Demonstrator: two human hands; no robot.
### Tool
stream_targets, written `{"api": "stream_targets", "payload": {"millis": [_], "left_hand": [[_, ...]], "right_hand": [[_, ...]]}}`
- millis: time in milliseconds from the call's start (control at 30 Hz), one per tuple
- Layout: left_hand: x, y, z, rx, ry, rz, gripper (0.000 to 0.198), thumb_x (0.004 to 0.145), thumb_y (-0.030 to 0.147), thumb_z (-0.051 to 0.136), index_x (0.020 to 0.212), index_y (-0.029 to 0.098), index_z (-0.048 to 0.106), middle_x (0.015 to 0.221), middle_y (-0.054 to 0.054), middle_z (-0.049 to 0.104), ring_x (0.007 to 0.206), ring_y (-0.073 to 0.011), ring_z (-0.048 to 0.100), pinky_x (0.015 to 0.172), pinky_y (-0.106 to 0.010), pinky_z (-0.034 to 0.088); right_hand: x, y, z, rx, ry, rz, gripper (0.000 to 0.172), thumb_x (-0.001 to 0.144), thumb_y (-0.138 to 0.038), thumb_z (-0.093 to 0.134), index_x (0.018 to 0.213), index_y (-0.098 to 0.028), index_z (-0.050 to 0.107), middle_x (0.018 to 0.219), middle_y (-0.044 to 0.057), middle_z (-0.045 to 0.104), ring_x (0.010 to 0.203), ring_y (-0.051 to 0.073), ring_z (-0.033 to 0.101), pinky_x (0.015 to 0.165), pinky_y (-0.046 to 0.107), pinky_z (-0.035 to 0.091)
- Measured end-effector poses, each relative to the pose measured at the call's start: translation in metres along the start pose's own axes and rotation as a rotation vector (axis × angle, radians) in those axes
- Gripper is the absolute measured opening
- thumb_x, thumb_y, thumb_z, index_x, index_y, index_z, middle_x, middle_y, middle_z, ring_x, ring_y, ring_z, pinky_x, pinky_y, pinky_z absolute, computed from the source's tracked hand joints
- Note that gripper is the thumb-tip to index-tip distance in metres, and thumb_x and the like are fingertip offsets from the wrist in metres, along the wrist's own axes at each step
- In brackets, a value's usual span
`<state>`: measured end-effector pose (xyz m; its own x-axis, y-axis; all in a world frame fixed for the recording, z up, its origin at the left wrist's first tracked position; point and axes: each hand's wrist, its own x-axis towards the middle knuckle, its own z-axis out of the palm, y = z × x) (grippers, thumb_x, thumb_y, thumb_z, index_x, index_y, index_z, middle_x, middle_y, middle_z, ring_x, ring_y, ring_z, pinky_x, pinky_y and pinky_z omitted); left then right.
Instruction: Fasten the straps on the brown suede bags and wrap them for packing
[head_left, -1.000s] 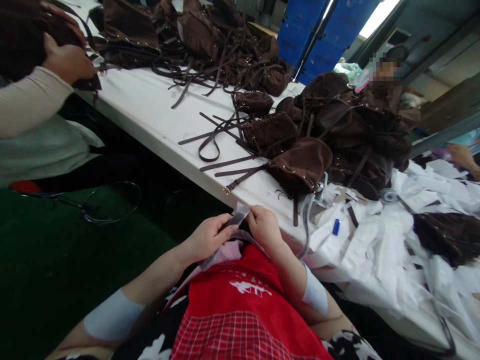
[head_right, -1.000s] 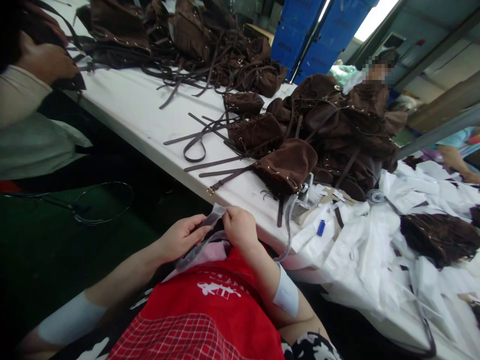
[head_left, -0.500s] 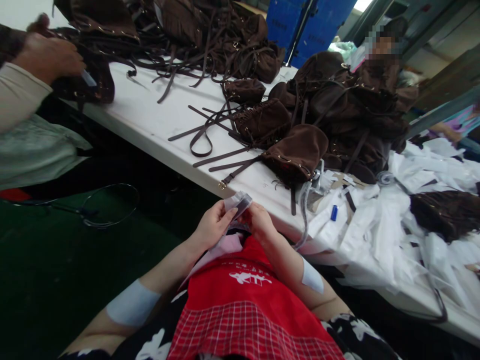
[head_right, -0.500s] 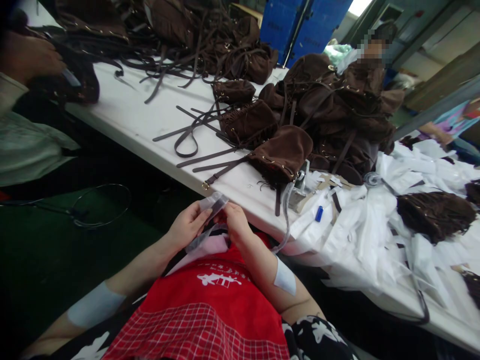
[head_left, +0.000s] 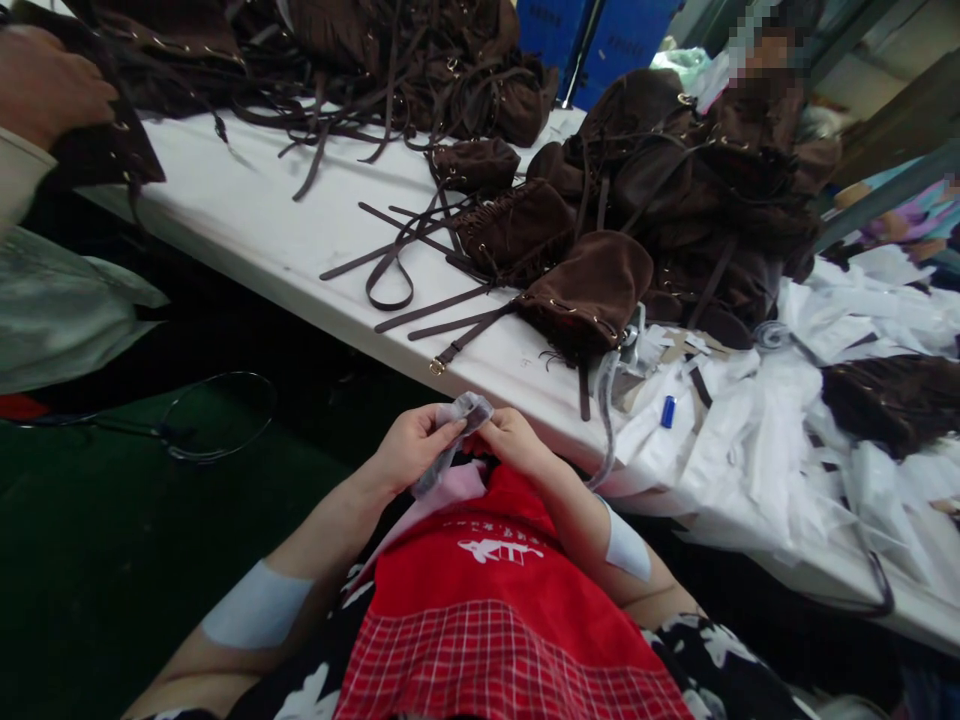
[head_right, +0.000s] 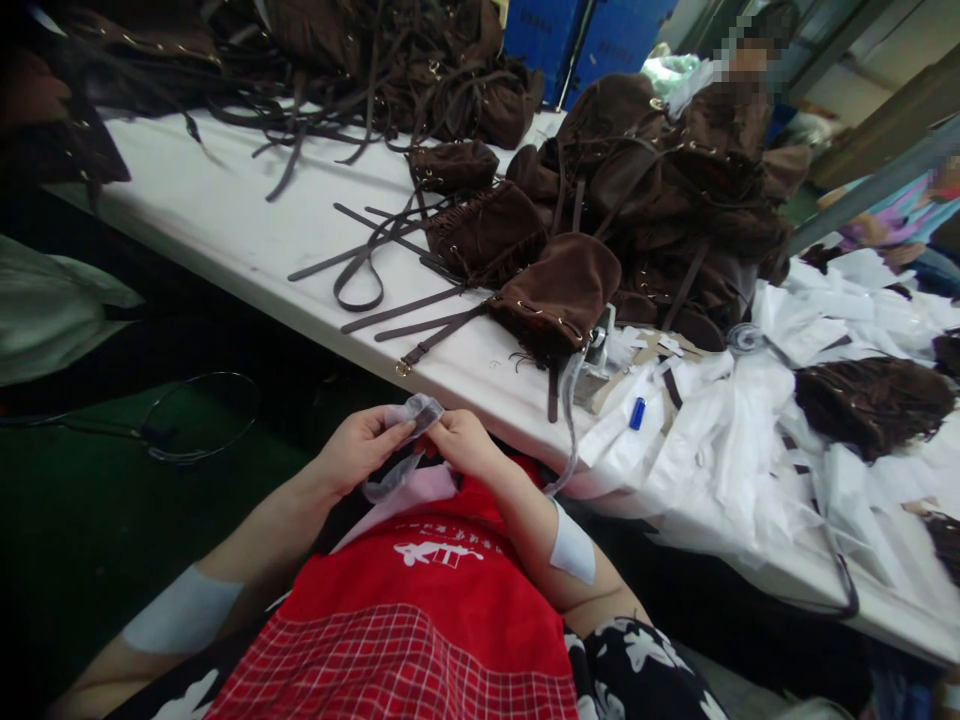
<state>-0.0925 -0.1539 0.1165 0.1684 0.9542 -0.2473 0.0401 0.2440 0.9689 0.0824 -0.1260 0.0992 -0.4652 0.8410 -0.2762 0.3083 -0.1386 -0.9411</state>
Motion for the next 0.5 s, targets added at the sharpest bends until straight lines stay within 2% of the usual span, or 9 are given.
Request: {"api": "stream_targets", "payload": {"millis": [33,167,233,300,400,500], "left_hand": [[0.0,0.0,0.0,-0.022,-0.005,-0.022,0.035,0.077,0.05,0.07,0.083,0.015,0.069,0.075,-0.004,0.071,0.068,-0.0179,0.064,0.062,-0.028,0.051],[0.001,0.001,-0.004,-0.02,-0.033,-0.047,0.037,0.077,0.051,0.071,0.086,0.016,0.07,0.082,-0.006,0.074,0.075,-0.0204,0.067,0.069,-0.031,0.054],[0.002,0.001,-0.005,0.022,-0.066,-0.033,0.037,0.077,0.052,0.07,0.085,0.016,0.07,0.082,-0.005,0.074,0.074,-0.0207,0.066,0.069,-0.031,0.054],[0.004,0.001,-0.005,0.086,-0.075,-0.002,0.037,0.078,0.053,0.068,0.082,0.017,0.07,0.077,-0.005,0.073,0.071,-0.0201,0.065,0.065,-0.03,0.053],[0.005,0.0,-0.002,0.142,-0.05,0.054,0.038,0.08,0.055,0.067,0.086,0.017,0.07,0.079,-0.005,0.073,0.073,-0.0216,0.066,0.067,-0.03,0.053],[0.008,0.0,-0.001,0.155,-0.043,0.083,0.041,0.079,0.054,0.068,0.095,0.016,0.067,0.088,-0.007,0.074,0.081,-0.0238,0.068,0.072,-0.033,0.054]], "right_hand": [[-0.002,-0.002,-0.003,-0.097,0.044,-0.024,0.049,0.092,-0.05,0.048,0.064,-0.015,0.066,0.056,0.002,0.063,0.05,0.011,0.052,0.052,0.022,0.037],[-0.011,-0.019,-0.01,-0.532,0.386,-0.194,0.017,0.086,-0.032,0.059,0.087,-0.018,0.068,0.07,0.001,0.067,0.064,0.015,0.058,0.061,0.024,0.039],[-0.014,-0.027,-0.011,-0.708,0.394,-0.256,0.012,0.085,-0.024,0.057,0.091,-0.02,0.067,0.081,0.003,0.07,0.076,0.017,0.061,0.07,0.026,0.041],[-0.015,-0.03,-0.009,-0.798,0.341,-0.242,0.012,0.085,-0.019,0.053,0.086,-0.02,0.065,0.086,0.005,0.071,0.08,0.018,0.061,0.074,0.027,0.041],[-0.011,-0.025,-0.007,-0.655,0.339,-0.183,0.013,0.085,-0.018,0.049,0.077,-0.02,0.059,0.078,0.002,0.067,0.072,0.016,0.058,0.069,0.025,0.041],[-0.005,-0.014,-0.004,-0.224,0.352,-0.179,0.021,0.087,-0.022,0.044,0.068,-0.02,0.053,0.065,-0.001,0.059,0.062,0.013,0.052,0.06,0.023,0.04]]}}
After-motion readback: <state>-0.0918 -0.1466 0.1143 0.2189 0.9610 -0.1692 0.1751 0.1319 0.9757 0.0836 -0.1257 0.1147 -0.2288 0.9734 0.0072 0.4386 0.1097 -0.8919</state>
